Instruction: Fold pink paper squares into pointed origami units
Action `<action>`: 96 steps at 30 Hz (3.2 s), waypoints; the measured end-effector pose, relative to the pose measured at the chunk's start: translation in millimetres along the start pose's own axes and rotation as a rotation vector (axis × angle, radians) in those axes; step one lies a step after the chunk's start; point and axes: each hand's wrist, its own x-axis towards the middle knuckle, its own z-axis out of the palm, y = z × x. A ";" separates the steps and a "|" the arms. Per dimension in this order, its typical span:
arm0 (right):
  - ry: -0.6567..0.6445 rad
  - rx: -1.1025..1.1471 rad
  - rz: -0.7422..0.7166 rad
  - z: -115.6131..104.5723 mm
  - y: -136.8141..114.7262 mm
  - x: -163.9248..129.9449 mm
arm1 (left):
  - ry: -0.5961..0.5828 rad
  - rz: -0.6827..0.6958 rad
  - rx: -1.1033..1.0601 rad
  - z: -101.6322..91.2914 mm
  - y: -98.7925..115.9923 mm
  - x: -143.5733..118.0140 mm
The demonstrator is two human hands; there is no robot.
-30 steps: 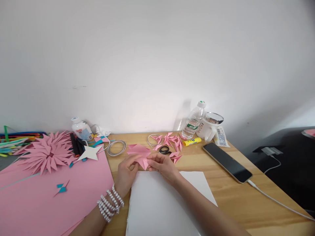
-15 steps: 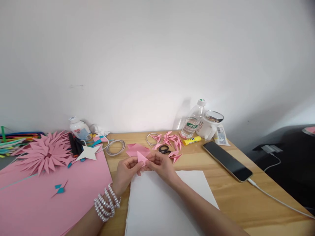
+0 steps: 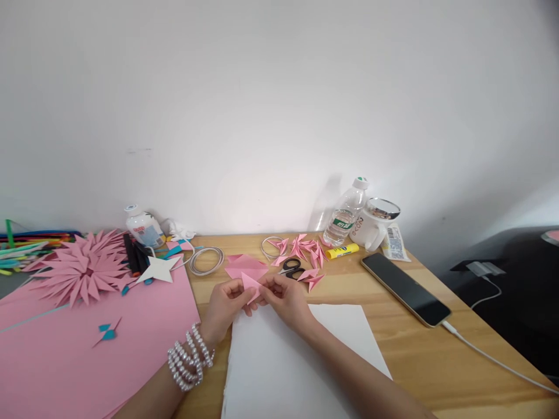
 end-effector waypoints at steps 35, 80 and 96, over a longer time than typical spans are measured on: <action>-0.039 -0.096 -0.123 -0.6 -7.4 -4.4 | -0.071 -0.319 -0.514 -7.4 15.2 2.3; -0.136 0.081 0.207 3.7 -1.9 0.4 | -0.065 -0.084 -0.028 -0.8 2.0 -0.7; -0.150 -0.019 0.222 4.6 -2.0 -1.4 | -0.042 -0.057 -0.044 -2.7 1.4 1.7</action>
